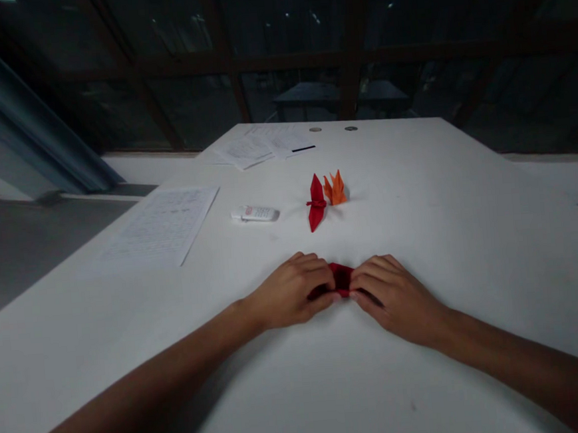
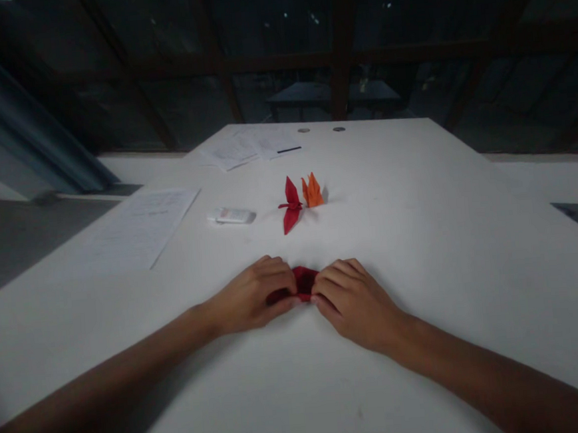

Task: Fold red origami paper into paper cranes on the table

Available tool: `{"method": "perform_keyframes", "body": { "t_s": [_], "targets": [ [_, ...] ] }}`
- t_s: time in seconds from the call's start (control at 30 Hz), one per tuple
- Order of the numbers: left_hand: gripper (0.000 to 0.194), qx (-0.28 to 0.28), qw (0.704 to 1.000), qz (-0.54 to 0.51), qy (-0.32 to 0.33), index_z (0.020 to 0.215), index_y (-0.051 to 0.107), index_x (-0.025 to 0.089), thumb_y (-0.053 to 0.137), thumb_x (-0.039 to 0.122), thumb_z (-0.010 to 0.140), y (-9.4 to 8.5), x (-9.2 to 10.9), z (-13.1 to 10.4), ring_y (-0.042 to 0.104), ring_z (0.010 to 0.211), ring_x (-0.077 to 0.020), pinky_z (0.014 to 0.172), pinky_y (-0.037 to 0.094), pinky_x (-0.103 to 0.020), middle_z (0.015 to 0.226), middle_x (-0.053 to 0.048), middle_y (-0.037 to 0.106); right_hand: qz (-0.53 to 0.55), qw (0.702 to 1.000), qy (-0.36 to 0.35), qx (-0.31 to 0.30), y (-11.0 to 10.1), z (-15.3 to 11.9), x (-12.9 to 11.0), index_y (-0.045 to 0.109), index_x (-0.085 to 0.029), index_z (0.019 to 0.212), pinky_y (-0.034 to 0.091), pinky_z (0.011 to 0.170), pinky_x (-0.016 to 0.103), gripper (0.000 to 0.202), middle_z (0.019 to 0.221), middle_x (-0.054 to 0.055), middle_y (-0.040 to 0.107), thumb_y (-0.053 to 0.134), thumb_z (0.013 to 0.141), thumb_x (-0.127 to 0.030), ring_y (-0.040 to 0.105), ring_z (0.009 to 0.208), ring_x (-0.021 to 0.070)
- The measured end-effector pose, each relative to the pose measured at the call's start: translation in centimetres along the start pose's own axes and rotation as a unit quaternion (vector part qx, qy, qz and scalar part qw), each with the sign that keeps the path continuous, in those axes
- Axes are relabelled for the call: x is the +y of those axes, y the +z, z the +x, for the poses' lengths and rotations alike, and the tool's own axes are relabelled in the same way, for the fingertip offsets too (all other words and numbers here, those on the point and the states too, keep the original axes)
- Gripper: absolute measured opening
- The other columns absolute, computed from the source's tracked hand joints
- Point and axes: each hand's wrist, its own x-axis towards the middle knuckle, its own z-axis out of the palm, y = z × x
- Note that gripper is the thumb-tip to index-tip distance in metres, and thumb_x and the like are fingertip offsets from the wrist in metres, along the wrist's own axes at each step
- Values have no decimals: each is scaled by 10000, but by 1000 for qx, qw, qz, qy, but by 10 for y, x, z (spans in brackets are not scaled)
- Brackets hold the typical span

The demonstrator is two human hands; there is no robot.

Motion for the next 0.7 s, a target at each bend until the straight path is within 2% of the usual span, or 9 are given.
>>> {"method": "perform_keyframes", "body": {
  "t_s": [0.1,0.17,0.2,0.27,0.3,0.37,0.47,0.6,0.7],
  "targets": [
    [221,1,999,-19,-29,886,613,190,535,366,994,1,2,3,588,834,-184,799,446,-332,859,-34,627,10,999,52,11,3,4,-1,629,-209,891,427,872,418,58,920,26,687,622,942,-182,585,930,224],
    [157,20,997,-31,-66,959,616,194,617,350,943,3,4,4,597,860,-189,804,472,-336,938,-41,629,23,996,87,25,6,7,1,631,-213,960,435,889,426,80,981,33,687,660,901,-167,592,965,231],
    [197,36,995,-36,-83,1034,612,198,662,341,908,4,4,4,602,910,-201,830,486,-348,1012,-54,629,29,994,100,31,8,8,2,631,-214,1034,439,908,436,169,1045,46,686,678,879,-164,592,1002,240],
    [420,67,991,-37,-108,1216,567,207,726,346,853,6,3,4,583,1048,-241,918,494,-401,1180,-90,608,35,992,112,38,9,10,6,605,-215,1201,438,949,463,358,1178,74,666,697,857,-176,578,1084,262],
    [513,78,990,-33,-117,1278,540,209,745,369,837,7,2,4,564,1098,-261,957,484,-434,1231,-103,598,34,993,111,35,9,10,7,591,-221,1257,434,963,476,410,1220,81,656,696,861,-189,567,1113,272],
    [570,79,989,-22,-125,1304,540,211,758,426,824,8,0,3,548,1116,-280,991,463,-477,1240,-104,613,27,994,102,25,9,10,9,595,-236,1294,431,966,487,422,1239,81,658,685,882,-212,556,1127,281],
    [440,57,992,-21,-114,1205,608,221,740,439,846,9,-3,3,571,1063,-266,966,461,-460,1158,-77,659,31,995,88,23,7,9,9,635,-245,1245,437,943,474,354,1201,76,675,679,896,-210,557,1103,273],
    [335,63,993,-47,-93,1137,631,230,735,388,860,8,-5,2,592,1035,-240,927,462,-409,1110,-59,677,45,996,78,26,5,7,9,671,-250,1140,435,924,452,256,1135,56,693,678,897,-170,572,1068,251],
    [185,40,996,-45,-71,1024,675,228,707,350,889,7,-5,3,595,1001,-220,913,446,-384,1041,-39,689,33,998,57,20,5,6,9,692,-252,1104,420,942,451,205,1146,51,695,655,922,-167,569,1094,250]
  ]
}}
